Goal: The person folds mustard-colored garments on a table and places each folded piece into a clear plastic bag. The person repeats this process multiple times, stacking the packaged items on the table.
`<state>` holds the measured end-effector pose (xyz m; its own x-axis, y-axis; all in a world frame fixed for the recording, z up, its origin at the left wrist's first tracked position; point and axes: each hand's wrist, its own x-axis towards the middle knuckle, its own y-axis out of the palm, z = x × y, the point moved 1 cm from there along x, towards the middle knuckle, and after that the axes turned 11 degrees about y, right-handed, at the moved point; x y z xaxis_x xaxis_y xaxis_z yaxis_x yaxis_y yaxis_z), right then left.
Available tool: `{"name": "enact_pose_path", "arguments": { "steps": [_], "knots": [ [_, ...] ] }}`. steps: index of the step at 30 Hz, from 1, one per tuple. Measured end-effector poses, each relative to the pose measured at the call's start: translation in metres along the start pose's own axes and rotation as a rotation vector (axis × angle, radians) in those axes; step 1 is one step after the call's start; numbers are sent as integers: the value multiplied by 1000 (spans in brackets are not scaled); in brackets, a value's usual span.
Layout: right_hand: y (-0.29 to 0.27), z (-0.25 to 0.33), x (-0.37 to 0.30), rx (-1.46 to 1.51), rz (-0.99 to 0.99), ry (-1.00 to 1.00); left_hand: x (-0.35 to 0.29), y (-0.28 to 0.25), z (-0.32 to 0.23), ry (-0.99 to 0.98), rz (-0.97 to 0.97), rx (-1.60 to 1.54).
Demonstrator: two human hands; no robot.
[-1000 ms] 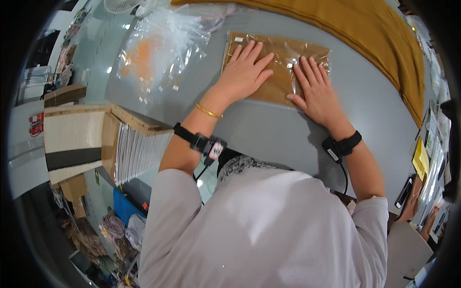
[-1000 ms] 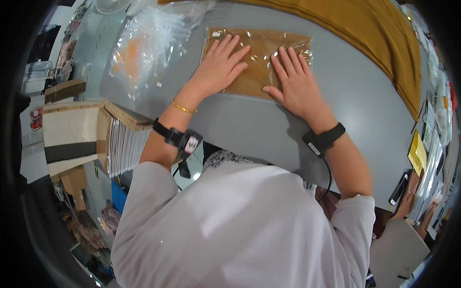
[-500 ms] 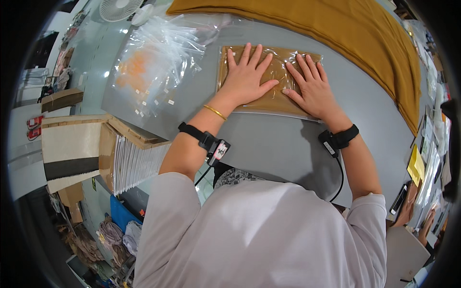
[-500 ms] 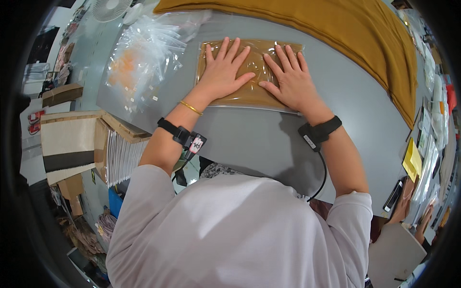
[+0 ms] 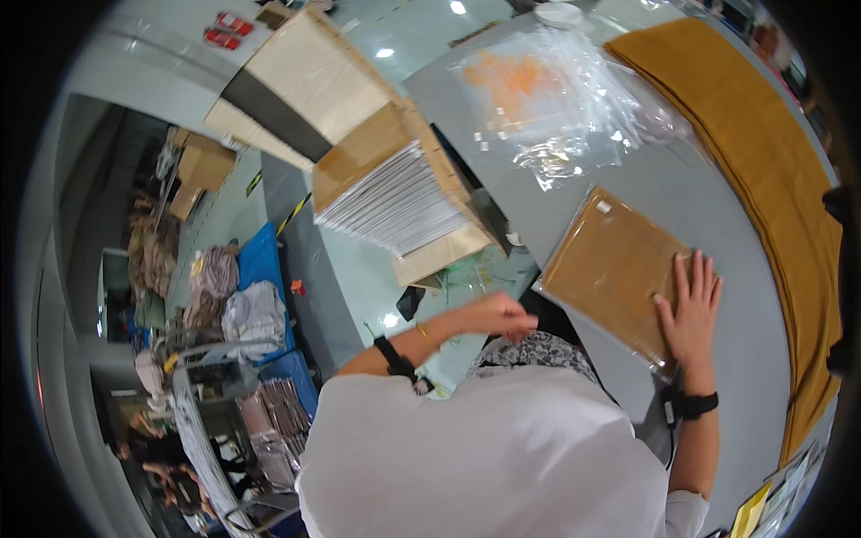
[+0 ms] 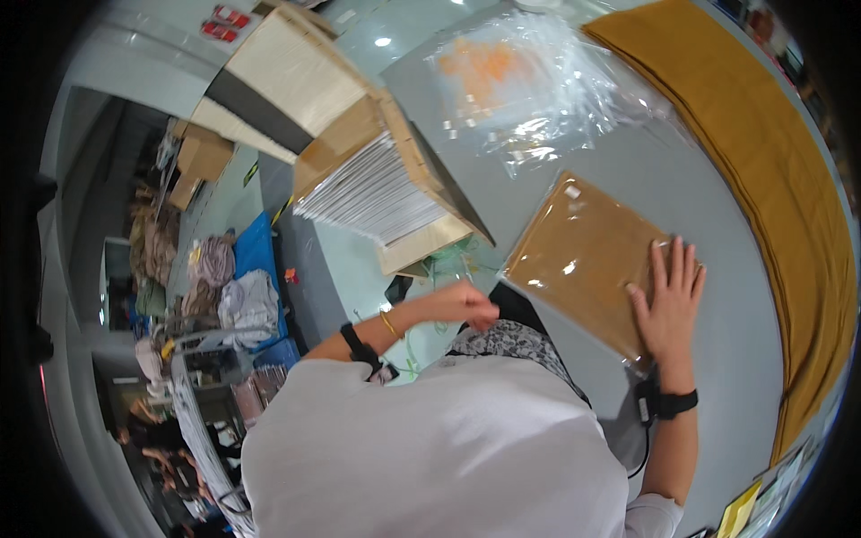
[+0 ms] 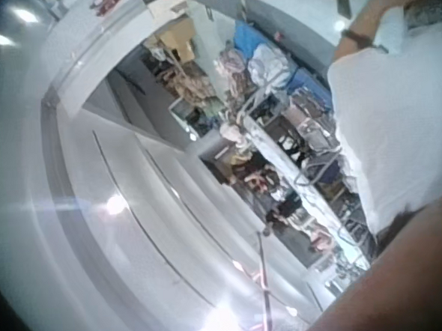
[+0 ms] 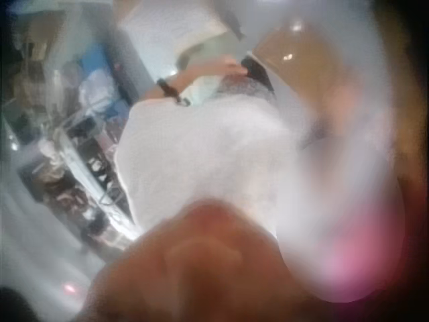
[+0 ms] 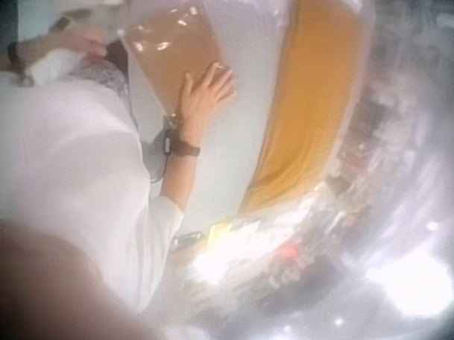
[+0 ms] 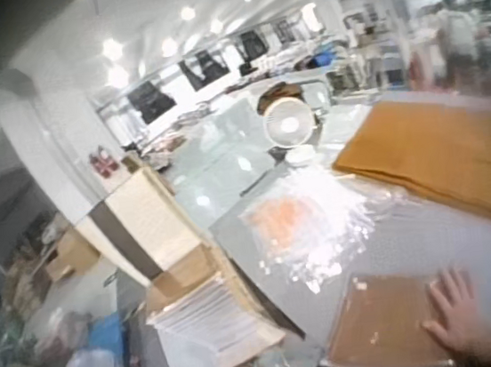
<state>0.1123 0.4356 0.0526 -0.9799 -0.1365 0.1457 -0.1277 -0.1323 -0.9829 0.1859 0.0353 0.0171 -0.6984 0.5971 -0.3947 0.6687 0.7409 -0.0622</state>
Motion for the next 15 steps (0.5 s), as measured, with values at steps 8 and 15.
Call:
{"name": "enact_pose_path", "arguments": {
  "steps": [8,15],
  "knots": [
    [-3,107,20,499,209,-264,-49,12,-1,709,-740,-1269],
    [-7,79,19,319,121,-149,-154,-175,-38,1177,-1148,-1087]
  ]
}}
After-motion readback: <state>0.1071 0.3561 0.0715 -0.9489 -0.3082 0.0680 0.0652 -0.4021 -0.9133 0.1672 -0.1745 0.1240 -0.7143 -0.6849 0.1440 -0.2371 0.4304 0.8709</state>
